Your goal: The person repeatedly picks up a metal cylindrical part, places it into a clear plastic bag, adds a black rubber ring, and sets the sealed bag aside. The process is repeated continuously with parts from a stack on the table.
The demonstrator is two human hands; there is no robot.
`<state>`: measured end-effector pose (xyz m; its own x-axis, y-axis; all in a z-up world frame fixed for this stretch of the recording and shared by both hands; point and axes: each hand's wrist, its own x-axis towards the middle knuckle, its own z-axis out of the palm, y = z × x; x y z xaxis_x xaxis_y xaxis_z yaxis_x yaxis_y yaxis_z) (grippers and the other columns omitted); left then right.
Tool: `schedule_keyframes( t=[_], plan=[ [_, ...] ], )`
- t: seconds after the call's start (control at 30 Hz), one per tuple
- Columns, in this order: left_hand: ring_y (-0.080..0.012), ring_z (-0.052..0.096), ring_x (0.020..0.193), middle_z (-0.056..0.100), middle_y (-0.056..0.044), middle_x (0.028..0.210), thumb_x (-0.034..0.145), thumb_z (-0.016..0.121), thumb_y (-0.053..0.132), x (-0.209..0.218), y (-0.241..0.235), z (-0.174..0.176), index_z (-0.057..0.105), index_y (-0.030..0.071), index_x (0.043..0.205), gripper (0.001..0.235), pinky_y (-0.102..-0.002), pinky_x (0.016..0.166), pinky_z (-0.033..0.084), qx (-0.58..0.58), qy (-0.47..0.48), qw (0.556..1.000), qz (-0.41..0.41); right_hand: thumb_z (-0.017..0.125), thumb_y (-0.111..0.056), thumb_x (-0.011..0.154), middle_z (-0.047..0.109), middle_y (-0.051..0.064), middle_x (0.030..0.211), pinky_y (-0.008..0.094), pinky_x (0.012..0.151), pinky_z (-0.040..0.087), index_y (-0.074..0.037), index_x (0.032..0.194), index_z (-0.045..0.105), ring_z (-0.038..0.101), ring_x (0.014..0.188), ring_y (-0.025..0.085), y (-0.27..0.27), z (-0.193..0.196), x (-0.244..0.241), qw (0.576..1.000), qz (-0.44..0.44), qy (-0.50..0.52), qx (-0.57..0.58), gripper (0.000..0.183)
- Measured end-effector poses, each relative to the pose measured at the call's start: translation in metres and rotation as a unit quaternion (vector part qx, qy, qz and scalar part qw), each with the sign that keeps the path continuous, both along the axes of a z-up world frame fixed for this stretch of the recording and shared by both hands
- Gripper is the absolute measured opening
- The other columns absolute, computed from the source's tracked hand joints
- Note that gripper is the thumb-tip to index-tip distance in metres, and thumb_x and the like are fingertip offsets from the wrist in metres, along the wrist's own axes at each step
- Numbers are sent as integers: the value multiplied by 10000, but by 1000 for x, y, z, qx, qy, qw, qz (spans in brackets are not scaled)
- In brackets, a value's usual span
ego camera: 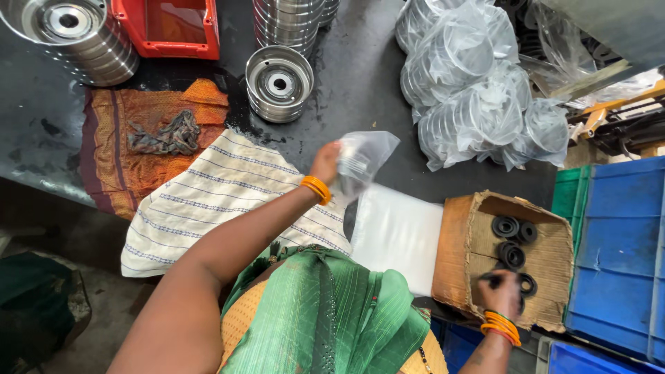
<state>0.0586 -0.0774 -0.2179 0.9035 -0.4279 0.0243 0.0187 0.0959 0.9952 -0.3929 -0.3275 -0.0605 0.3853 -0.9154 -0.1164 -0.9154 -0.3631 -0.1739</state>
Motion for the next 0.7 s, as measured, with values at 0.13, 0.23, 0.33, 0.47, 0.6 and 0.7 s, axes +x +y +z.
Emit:
schedule_keyframes(
  t=[0.13,0.23,0.33,0.47,0.6,0.7],
  plan=[
    [-318,653,1028,725,-144,1101,1088,484,299,3,24,-54,637,2,1162,342,-376,934,510,60,157,980,108,707,-9,949,476,178,1505,428,1043,498,-42,1464,465,580,1239,323,19,31,57,902,64,-423,-65,570],
    [-316,656,1074,658,-156,1173,1046,478,200,-12,39,-60,551,11,1217,265,-376,951,498,112,95,978,148,702,94,873,623,125,1251,317,984,525,-98,1333,616,620,1109,215,42,25,137,836,102,-512,171,506],
    [-322,619,1139,604,-160,1250,1015,470,85,-17,57,-30,515,26,1273,268,-392,991,486,150,6,982,113,765,89,761,611,157,1368,360,1006,556,-115,1114,551,602,1215,251,90,-15,226,772,302,-497,255,461],
    [-341,582,1187,611,-149,1274,996,535,59,-18,90,29,555,68,1307,311,-433,1047,464,286,-121,950,44,810,-6,826,640,143,1382,387,1082,477,-108,1039,546,582,1265,267,153,-45,293,743,316,-488,331,354],
    [-303,572,1238,580,-99,1379,980,651,255,-23,110,68,613,151,1309,347,-421,1078,457,304,-213,927,-58,876,-142,774,673,100,1345,431,1161,399,-91,1190,634,550,1344,305,181,-44,316,795,429,-401,154,483],
    [-330,501,1308,556,-100,1402,851,762,428,-26,106,79,586,140,1383,630,-461,1090,402,262,-304,911,-93,886,-252,764,670,44,1394,427,1154,404,-143,1333,663,577,1328,282,180,-41,322,815,466,-335,87,621]
  ],
)
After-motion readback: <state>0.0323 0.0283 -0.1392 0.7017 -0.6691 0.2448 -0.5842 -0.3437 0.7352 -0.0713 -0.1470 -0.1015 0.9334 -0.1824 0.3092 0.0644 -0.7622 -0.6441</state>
